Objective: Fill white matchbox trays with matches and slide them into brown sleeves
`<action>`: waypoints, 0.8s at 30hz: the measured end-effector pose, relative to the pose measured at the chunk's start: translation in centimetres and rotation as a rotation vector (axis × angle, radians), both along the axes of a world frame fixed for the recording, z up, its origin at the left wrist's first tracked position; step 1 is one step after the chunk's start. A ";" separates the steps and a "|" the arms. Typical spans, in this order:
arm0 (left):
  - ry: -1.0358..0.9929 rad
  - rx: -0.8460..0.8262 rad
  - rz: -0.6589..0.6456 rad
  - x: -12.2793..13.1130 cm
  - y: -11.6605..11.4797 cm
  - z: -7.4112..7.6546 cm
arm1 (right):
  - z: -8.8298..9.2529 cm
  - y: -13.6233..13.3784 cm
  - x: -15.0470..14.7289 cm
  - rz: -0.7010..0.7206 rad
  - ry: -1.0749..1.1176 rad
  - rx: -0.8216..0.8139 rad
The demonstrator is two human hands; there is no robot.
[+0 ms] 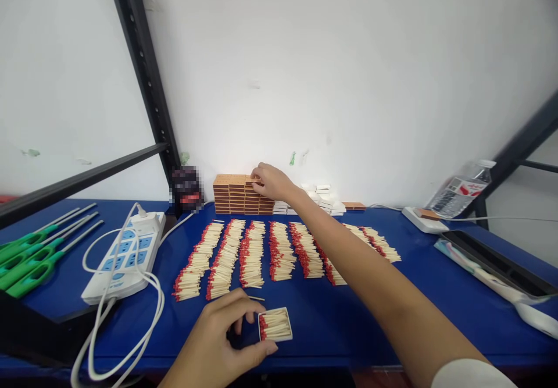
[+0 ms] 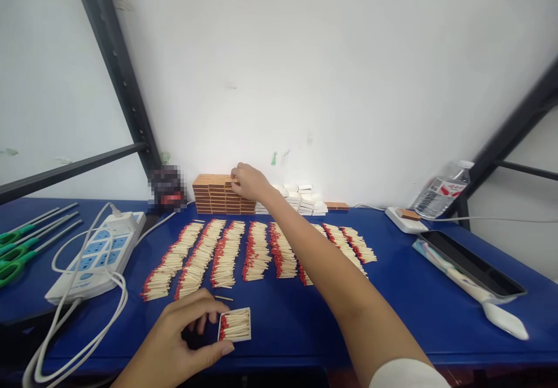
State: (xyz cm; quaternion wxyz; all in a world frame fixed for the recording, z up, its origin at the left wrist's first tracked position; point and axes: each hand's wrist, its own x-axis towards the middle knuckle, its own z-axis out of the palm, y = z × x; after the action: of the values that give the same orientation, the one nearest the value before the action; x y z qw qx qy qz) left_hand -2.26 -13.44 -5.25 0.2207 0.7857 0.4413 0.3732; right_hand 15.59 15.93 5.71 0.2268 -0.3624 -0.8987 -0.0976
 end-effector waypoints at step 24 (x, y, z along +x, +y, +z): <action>-0.006 0.006 0.033 0.1 0.1 -0.2 | -2.2 -1.3 -0.2 -0.034 -0.061 0.081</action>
State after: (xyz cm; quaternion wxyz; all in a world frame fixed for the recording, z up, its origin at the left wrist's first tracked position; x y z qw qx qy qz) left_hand -2.13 -13.36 -5.50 0.2135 0.7778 0.4525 0.3804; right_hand 15.41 14.64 3.54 0.2122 -0.3649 -0.8942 -0.1488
